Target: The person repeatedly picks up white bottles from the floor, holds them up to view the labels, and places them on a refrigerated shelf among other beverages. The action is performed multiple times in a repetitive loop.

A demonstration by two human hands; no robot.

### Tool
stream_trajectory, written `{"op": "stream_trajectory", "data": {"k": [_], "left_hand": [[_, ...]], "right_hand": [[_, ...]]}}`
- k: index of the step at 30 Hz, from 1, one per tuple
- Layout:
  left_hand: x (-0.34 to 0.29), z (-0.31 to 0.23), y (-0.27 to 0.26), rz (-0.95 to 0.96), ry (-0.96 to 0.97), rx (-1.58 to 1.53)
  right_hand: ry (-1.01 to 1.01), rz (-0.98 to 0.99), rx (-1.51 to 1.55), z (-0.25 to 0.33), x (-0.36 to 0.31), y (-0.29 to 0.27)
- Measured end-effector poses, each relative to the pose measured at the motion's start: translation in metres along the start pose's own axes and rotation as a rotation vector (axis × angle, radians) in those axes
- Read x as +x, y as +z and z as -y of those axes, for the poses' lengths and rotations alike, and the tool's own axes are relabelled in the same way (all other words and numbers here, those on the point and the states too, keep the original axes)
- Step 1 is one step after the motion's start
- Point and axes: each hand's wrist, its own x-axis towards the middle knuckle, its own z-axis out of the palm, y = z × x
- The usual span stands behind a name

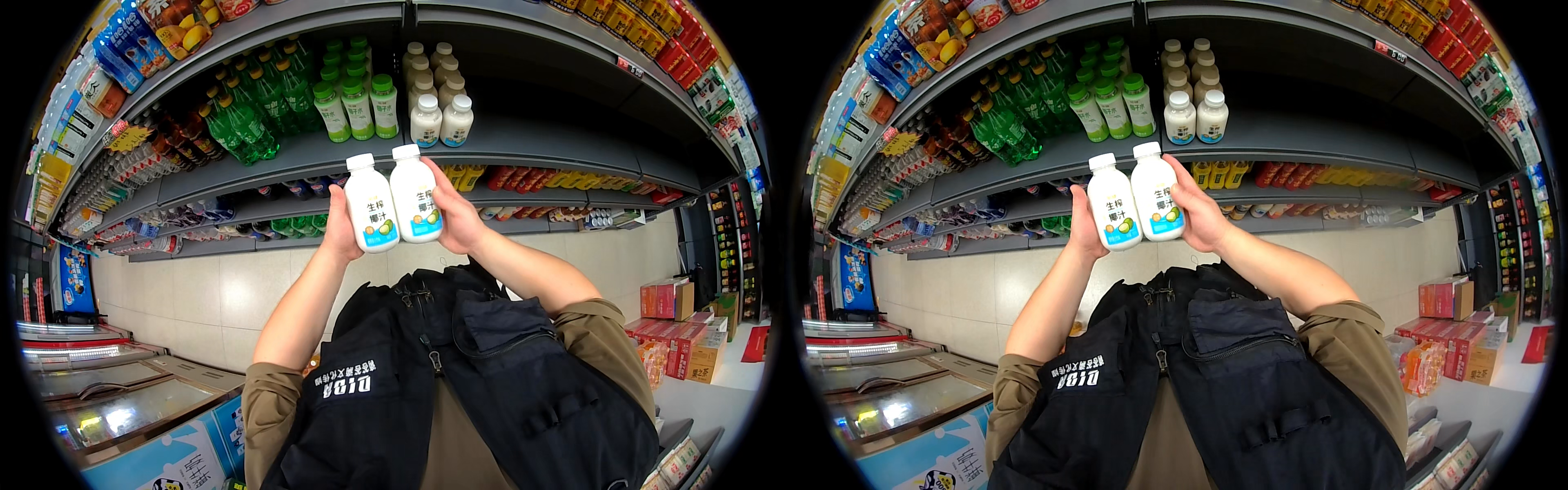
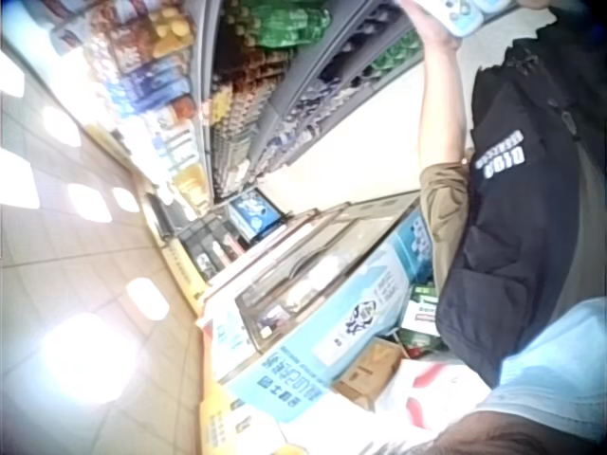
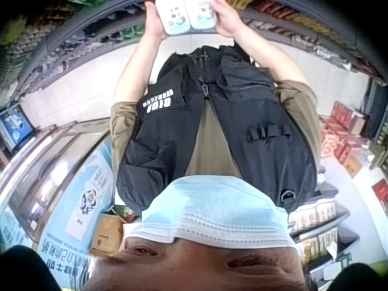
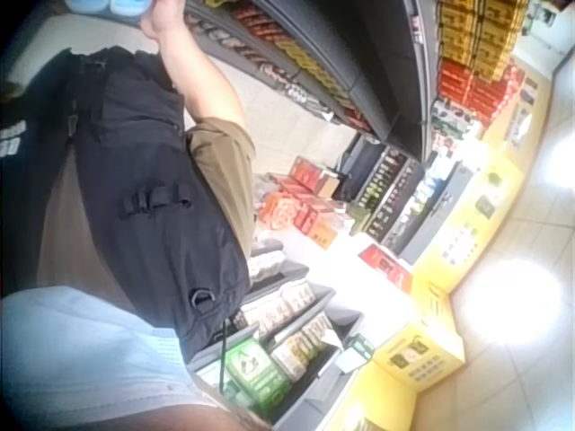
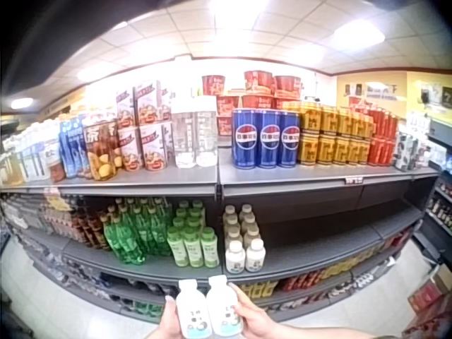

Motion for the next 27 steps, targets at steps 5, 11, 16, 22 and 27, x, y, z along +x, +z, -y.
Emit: {"op": "stream_trajectory", "data": {"k": [5, 11, 16, 22, 27], "left_hand": [[0.003, 0.012, -0.018, 0.117, 0.084, 0.144], [-0.004, 0.005, 0.008, 0.071, 0.086, 0.032], [-0.007, -0.001, 0.023, -0.049, 0.076, 0.003], [-0.012, 0.007, 0.014, 0.097, 0.06, -0.044], [-0.009, 0.014, 0.001, 0.097, 0.131, 0.163]], "right_hand": [[-0.137, 0.1, -0.148, -0.008, 0.001, -0.007], [-0.043, 0.073, 0.026, -0.001, -0.001, 0.002], [-0.042, 0.063, 0.09, -0.003, 0.001, 0.001], [0.033, 0.157, 0.109, -0.007, 0.0, -0.012], [0.005, 0.158, 0.039, -0.015, -0.003, -0.02]]}}
